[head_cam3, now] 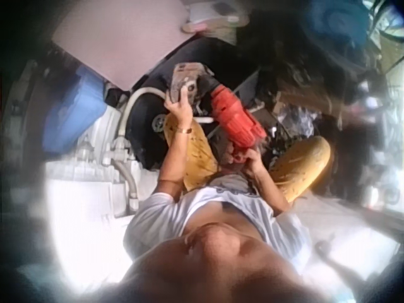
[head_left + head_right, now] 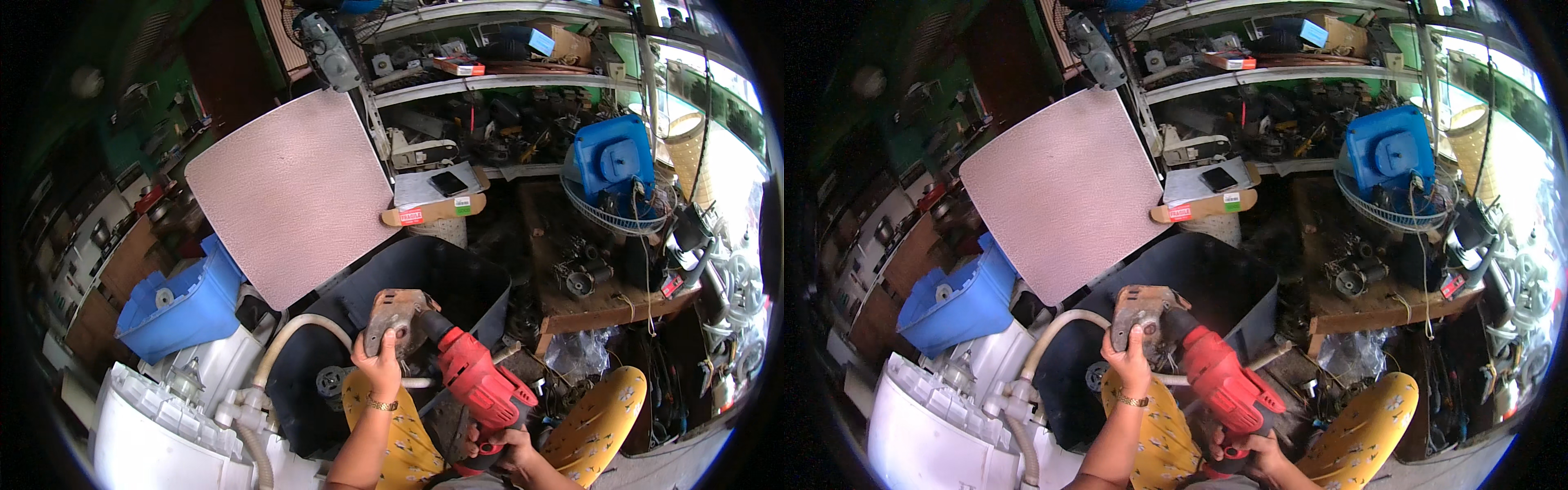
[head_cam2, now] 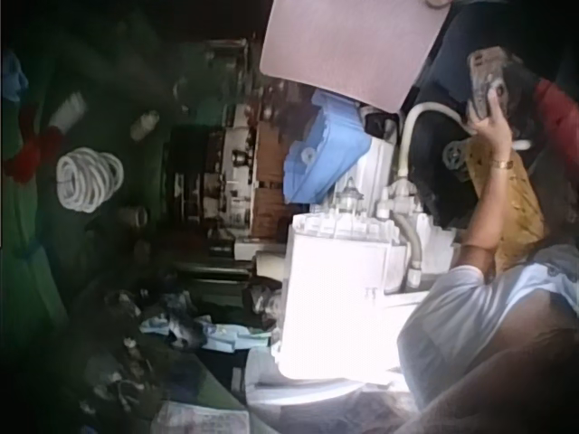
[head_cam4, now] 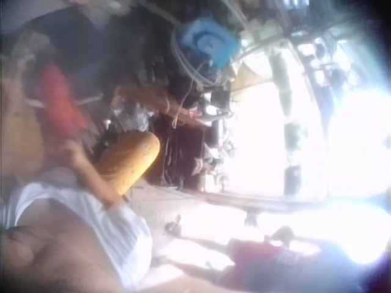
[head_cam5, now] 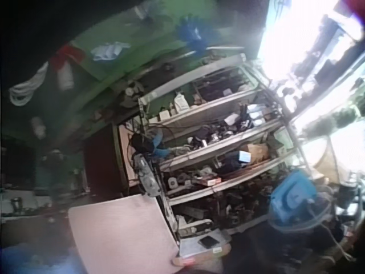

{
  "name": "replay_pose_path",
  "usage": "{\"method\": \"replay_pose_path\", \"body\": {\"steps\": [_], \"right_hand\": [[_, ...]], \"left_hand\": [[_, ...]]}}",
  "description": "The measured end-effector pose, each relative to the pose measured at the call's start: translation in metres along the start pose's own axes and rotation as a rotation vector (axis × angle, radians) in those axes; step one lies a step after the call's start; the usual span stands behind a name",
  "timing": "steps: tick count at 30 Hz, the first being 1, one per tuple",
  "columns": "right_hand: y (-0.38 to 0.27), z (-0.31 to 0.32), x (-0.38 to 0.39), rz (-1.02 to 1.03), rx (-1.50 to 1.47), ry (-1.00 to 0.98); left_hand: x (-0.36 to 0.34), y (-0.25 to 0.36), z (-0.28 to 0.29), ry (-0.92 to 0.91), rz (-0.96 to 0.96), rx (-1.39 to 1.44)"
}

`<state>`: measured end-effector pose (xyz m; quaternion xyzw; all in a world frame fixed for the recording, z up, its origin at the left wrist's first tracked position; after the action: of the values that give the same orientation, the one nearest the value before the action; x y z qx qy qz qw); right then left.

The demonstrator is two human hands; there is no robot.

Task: The person uses pliers and a wrench to disassemble a washing machine motor, then uses a power drill on a metal plate.

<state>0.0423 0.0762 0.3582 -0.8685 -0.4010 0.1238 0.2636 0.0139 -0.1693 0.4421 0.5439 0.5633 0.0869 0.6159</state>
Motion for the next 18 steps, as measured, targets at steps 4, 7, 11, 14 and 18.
{"method": "replay_pose_path", "body": {"steps": [4, 7, 11, 14, 18], "right_hand": [[-0.025, 0.022, 0.001, -0.024, 0.345, 0.053], [-0.053, 0.002, -0.003, 0.078, 0.475, 0.017], [-0.053, 0.010, -0.011, 0.107, 0.682, 0.034], [-0.024, 0.032, -0.012, 0.042, 0.636, 0.021], [0.003, 0.007, -0.013, 0.002, 0.298, -0.013]], "left_hand": [[-0.018, -0.002, 0.010, -0.124, 0.052, 0.047], [-0.031, 0.010, 0.013, -0.184, 0.080, 0.064], [-0.035, 0.016, 0.018, -0.233, 0.036, 0.049], [-0.030, 0.016, 0.013, -0.188, 0.027, 0.083], [-0.015, 0.005, 0.016, 0.003, 0.001, 0.101]]}}
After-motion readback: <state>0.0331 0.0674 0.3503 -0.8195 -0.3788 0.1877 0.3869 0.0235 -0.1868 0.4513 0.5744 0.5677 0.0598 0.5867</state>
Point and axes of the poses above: each hand's wrist, its own x-axis away from the middle knuckle, its own z-axis out of the back of the hand, y = z × x, the point moved 6 cm from there along -x, towards the middle knuckle, and after that the axes turned 7 degrees about x, right-handed, at the moved point
